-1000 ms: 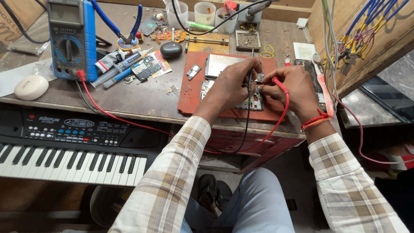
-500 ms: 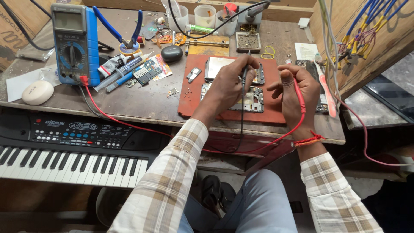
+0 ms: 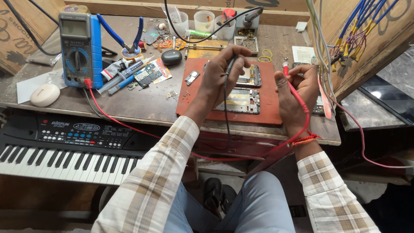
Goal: The person uses a multimeter to test points on a disassembled mobile phone motherboard. They systematically move the multimeter probes across different components on the board while seated at a workbench.
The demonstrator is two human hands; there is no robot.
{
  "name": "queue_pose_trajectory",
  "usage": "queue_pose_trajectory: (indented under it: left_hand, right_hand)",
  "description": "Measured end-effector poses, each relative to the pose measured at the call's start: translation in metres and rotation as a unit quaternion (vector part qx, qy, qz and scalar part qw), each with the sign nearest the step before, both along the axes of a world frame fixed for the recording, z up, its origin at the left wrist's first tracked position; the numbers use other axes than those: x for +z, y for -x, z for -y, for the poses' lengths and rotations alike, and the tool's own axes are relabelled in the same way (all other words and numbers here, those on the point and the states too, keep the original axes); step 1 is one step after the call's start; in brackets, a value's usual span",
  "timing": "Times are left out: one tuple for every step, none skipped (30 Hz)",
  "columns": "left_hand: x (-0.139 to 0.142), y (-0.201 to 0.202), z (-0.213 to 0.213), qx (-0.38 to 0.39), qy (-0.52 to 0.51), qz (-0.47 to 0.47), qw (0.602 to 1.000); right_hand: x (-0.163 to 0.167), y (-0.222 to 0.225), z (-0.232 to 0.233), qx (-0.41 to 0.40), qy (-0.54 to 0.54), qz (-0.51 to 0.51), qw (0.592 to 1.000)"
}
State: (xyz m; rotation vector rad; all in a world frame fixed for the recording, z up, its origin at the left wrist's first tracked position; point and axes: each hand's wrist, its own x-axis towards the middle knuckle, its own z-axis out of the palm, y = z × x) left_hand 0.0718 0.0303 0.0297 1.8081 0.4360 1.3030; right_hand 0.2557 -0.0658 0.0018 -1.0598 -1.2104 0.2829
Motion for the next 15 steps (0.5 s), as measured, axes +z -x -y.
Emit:
queue_pose_trajectory:
  left_hand:
    - [0.001,0.004,0.002,0.0,0.002,0.016,1.0]
    - [0.003,0.01,0.003,0.001,0.001,0.033,0.999]
    - [0.005,0.017,0.004,0.001,-0.001,0.05,0.999]
    - [0.005,0.028,0.007,0.016,0.017,0.061,0.998]
    - [0.004,0.04,0.013,0.031,0.035,0.072,0.996]
    - [0.002,0.05,0.018,0.046,0.054,0.084,0.994]
    - [0.0,0.058,0.021,0.039,0.069,0.108,0.991]
    - [-0.002,0.065,0.025,0.034,0.085,0.132,0.987]
    - [-0.004,0.072,0.028,0.029,0.1,0.156,0.982]
    - [-0.006,0.078,0.031,0.047,0.102,0.156,0.981]
    - [-0.009,0.084,0.033,0.063,0.105,0.155,0.98]
    - [-0.011,0.088,0.037,0.081,0.109,0.154,0.979]
    - [-0.012,0.09,0.039,0.087,0.115,0.159,0.977]
    - [-0.013,0.089,0.04,0.092,0.12,0.163,0.975]
    - [-0.013,0.089,0.041,0.097,0.125,0.167,0.973]
  right_hand:
    - [0.0,0.001,0.001,0.006,0.006,0.006,1.0]
    - [0.001,0.001,0.002,0.012,0.011,0.013,1.0]
    - [0.002,0.001,0.002,0.019,0.014,0.019,1.0]
    - [0.003,0.002,0.003,0.01,0.02,0.025,0.999]
    - [0.004,0.003,0.003,0.0,0.026,0.03,0.999]
    - [0.005,0.003,0.004,-0.008,0.034,0.036,0.999]
    - [0.007,0.004,0.003,-0.005,0.036,0.026,0.999]
    - [0.008,0.004,0.003,-0.001,0.04,0.017,0.999]
    - [0.009,0.004,0.002,0.005,0.043,0.008,0.999]
    - [0.01,0.005,0.0,0.006,0.044,0.015,0.999]
    - [0.011,0.004,0.0,0.006,0.046,0.022,0.999]
    - [0.011,0.004,0.001,0.006,0.049,0.029,0.998]
    - [0.011,0.004,0.001,0.0,0.051,0.041,0.998]
    - [0.011,0.004,0.001,-0.006,0.053,0.053,0.997]
    - [0.011,0.004,0.002,-0.013,0.054,0.064,0.996]
